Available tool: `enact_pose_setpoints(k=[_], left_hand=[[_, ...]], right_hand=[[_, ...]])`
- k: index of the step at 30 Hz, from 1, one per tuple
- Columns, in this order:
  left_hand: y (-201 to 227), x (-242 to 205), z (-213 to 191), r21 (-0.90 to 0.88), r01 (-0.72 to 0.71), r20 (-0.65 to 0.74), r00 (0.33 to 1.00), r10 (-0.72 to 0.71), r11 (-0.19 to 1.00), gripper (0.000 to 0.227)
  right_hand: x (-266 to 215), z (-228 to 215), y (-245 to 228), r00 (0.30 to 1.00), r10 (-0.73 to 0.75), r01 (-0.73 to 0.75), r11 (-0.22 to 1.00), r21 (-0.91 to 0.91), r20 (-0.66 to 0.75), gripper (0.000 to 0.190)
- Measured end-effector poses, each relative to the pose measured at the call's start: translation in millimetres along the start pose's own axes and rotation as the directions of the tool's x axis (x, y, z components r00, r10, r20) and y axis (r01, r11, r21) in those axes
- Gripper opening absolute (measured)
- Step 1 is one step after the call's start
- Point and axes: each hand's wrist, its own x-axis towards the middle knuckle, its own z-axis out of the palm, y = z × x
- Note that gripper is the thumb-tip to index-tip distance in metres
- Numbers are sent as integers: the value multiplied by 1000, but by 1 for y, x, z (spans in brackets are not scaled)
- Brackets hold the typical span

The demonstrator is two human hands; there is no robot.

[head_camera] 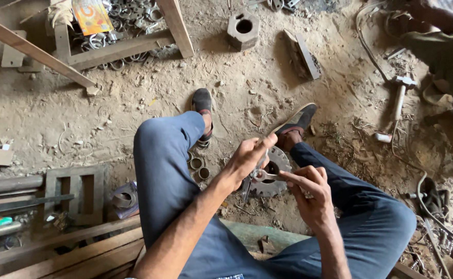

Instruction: The person sits on the ground and assembles metal rings onto a gear-like component using a hammer and a metal rod. They repeatedly pick up rings, position them on the gear, and strike them into place.

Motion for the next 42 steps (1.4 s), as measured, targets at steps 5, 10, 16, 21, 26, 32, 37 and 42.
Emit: enact_pose_setpoints(k=[5, 10, 16, 21, 26, 32, 37, 42], left_hand=[[-8, 2, 4, 142, -83, 103, 992, 69, 986, 56], [-8, -2, 3, -127, 36, 30, 999, -33, 991, 43], [3, 3, 8, -493, -28, -264, 957, -118, 869, 43], [4, -5, 15, -667, -201, -354, 933, -67, 718, 41], [4, -3, 21, -648, -260, -433, 899, -66, 716, 36], [-2, -5, 23, -449, -367, -532, 843, 87, 815, 37], [-3, -11, 35, -226, -496, -573, 764, 298, 839, 33], [13, -6, 34, 2, -585, -181, 797, 576, 811, 31]], right_hand=[[-3, 1, 3, 998, 19, -20, 1000, 8, 64, 38], [-9, 7, 6, 994, 108, -110, 992, 62, 36, 16], [-7, 31, -2, 924, 383, -378, 914, 148, -2, 18], [-19, 45, -23, 842, 536, -525, 839, 141, -55, 21], [-26, 58, -29, 818, 544, -573, 748, 335, 186, 23], [-37, 71, -39, 506, 574, -825, 103, 556, 644, 22], [-41, 62, -36, 512, 286, -694, -419, 586, 810, 31], [-36, 53, -25, 547, 343, -717, -279, 639, 764, 27]])
